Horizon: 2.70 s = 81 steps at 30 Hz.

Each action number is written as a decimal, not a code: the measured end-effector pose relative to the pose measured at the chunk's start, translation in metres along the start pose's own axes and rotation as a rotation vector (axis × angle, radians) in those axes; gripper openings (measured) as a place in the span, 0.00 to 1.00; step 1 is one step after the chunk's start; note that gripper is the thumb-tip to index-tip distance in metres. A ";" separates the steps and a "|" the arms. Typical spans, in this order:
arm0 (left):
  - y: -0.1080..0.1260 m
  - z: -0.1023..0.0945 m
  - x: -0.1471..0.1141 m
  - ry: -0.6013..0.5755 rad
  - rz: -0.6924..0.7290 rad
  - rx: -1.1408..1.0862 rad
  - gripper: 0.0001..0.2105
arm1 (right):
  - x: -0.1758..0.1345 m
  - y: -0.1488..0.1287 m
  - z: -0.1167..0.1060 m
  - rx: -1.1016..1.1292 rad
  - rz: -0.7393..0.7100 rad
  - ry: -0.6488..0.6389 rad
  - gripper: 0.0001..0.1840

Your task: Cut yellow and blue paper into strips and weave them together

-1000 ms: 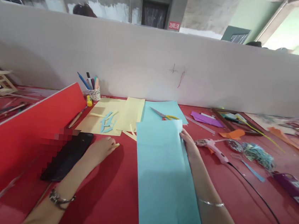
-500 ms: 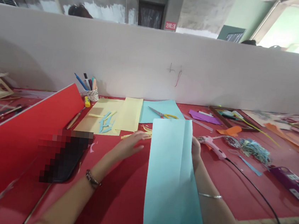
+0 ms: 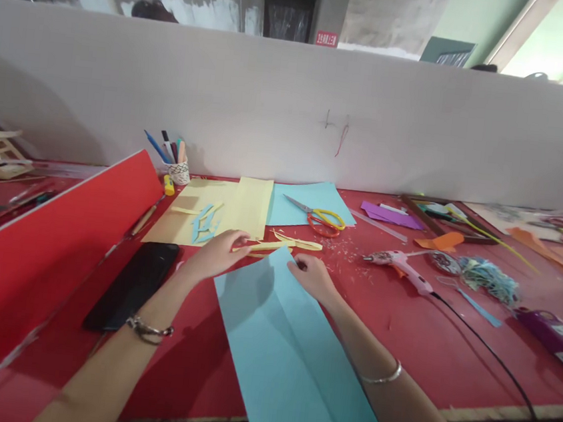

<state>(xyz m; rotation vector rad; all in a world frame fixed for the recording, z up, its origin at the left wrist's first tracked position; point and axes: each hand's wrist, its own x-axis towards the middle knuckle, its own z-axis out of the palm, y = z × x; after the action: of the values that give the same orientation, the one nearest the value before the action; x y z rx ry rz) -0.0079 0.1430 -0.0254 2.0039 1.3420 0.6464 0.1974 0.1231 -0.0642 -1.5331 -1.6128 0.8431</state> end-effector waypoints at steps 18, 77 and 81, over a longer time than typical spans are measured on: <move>0.004 0.062 0.017 0.077 0.162 0.001 0.11 | -0.005 -0.005 -0.003 -0.057 -0.153 -0.139 0.11; 0.007 0.082 0.014 0.236 -0.052 -0.425 0.13 | 0.001 -0.014 0.021 0.230 0.139 0.036 0.13; 0.007 0.082 0.013 0.224 -0.051 -0.440 0.12 | -0.001 -0.020 0.015 0.257 0.140 -0.097 0.15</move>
<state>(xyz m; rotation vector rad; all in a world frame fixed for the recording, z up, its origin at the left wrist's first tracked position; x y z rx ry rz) 0.0583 0.1339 -0.0752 1.5740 1.2390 1.0649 0.1748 0.1217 -0.0549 -1.4518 -1.4118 1.1695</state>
